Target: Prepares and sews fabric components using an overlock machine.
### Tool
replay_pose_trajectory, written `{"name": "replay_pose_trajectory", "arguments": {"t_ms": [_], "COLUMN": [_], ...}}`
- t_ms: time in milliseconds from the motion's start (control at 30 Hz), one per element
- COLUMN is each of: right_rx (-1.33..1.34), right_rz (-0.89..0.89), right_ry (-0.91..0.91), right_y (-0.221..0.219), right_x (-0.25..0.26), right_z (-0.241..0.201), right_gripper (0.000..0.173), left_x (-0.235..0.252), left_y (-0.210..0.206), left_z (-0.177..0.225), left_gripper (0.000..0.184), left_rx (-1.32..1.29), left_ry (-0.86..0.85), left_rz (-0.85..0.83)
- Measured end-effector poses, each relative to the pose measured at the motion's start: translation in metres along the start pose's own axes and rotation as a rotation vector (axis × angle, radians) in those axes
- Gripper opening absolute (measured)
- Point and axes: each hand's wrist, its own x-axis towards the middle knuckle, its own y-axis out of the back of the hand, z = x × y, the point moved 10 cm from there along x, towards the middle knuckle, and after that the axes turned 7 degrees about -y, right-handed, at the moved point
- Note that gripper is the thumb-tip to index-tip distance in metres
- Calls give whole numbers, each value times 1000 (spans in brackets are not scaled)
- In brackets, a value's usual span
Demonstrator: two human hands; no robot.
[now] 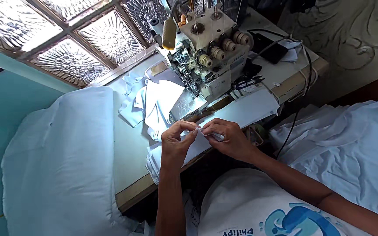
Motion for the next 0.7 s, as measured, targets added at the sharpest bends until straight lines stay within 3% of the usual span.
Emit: {"name": "replay_pose_trajectory", "arguments": {"t_ms": [267, 500, 600, 700], "right_rx": [24, -94, -131, -167], "right_rz": [11, 115, 142, 155], "right_ry": [-59, 28, 66, 43], "right_y": [12, 15, 11, 9], "right_x": [-2, -5, 0, 13], "right_z": [7, -9, -13, -9], "right_gripper": [8, 6, 8, 6], "left_x": [-4, 0, 9, 29], "left_y": [23, 24, 23, 22], "left_z": [0, -2, 3, 10], "left_gripper": [20, 25, 28, 24], "left_rx": [-184, -229, -126, 192], "left_ry": [17, 9, -11, -69], "left_rz": [171, 254, 288, 289]}}
